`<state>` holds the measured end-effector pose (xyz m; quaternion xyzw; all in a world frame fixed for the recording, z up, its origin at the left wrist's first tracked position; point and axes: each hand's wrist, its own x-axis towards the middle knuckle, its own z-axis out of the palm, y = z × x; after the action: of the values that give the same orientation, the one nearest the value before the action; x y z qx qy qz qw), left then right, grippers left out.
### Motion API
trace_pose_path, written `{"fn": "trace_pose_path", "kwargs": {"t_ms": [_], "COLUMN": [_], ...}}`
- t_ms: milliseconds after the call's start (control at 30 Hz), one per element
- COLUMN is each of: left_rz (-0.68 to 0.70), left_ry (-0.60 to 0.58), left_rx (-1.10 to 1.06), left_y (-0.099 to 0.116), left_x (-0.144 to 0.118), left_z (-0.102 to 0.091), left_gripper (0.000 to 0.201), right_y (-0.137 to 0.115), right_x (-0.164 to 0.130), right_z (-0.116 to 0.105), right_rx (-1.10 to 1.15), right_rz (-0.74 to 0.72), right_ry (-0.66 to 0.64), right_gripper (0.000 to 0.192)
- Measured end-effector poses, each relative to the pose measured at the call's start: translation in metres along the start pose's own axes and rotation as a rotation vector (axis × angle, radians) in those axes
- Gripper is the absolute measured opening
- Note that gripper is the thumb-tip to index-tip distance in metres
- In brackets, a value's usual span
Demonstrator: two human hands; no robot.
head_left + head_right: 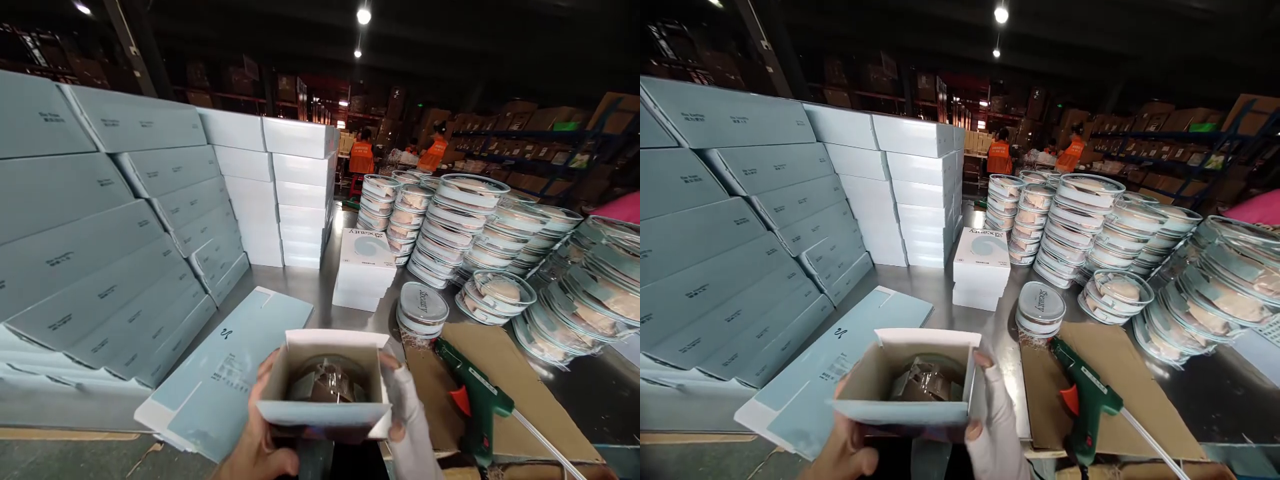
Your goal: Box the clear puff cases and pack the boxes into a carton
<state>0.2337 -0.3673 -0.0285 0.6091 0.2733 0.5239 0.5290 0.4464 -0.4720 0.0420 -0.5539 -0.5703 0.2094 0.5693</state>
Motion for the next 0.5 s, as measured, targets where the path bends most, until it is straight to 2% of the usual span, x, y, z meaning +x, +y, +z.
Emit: {"fn": "trace_pose_path", "kwargs": {"t_ms": [67,133,200,233,333,367,433,500], "left_rz": [0.142,0.146,0.075,0.056,0.073,0.044,-0.098,-0.206], "left_ry": [-0.034,-0.018,0.092,0.157,0.294,0.280,0.172,0.017], "left_rx": [0.031,0.062,0.072,0.067,0.039,0.055,0.139,0.236], "left_y": [0.000,0.004,0.010,0.014,0.023,0.026,0.031,0.033], "left_x": [-0.005,-0.009,-0.009,-0.009,-0.006,-0.005,-0.003,0.001], "left_z": [-0.001,0.004,0.014,0.019,0.028,0.027,0.018,0.002], "left_gripper": [0.078,0.058,0.050,0.043,0.030,0.029,0.035,0.043], "right_y": [0.001,-0.002,-0.007,-0.010,-0.019,-0.020,-0.021,-0.017], "right_x": [-0.003,-0.005,-0.009,-0.012,-0.016,-0.015,-0.012,-0.006], "right_z": [0.012,0.019,0.025,0.029,0.043,0.046,0.042,0.019], "right_rx": [-0.003,-0.108,-0.231,-0.269,-0.262,-0.248,-0.224,-0.225], "right_rz": [-0.060,-0.068,-0.003,0.064,0.230,0.239,0.201,0.170], "right_ry": [0.019,0.061,0.130,0.180,0.285,0.295,0.239,0.128], "right_gripper": [0.076,0.057,0.041,0.040,0.055,0.059,0.064,0.067]}}
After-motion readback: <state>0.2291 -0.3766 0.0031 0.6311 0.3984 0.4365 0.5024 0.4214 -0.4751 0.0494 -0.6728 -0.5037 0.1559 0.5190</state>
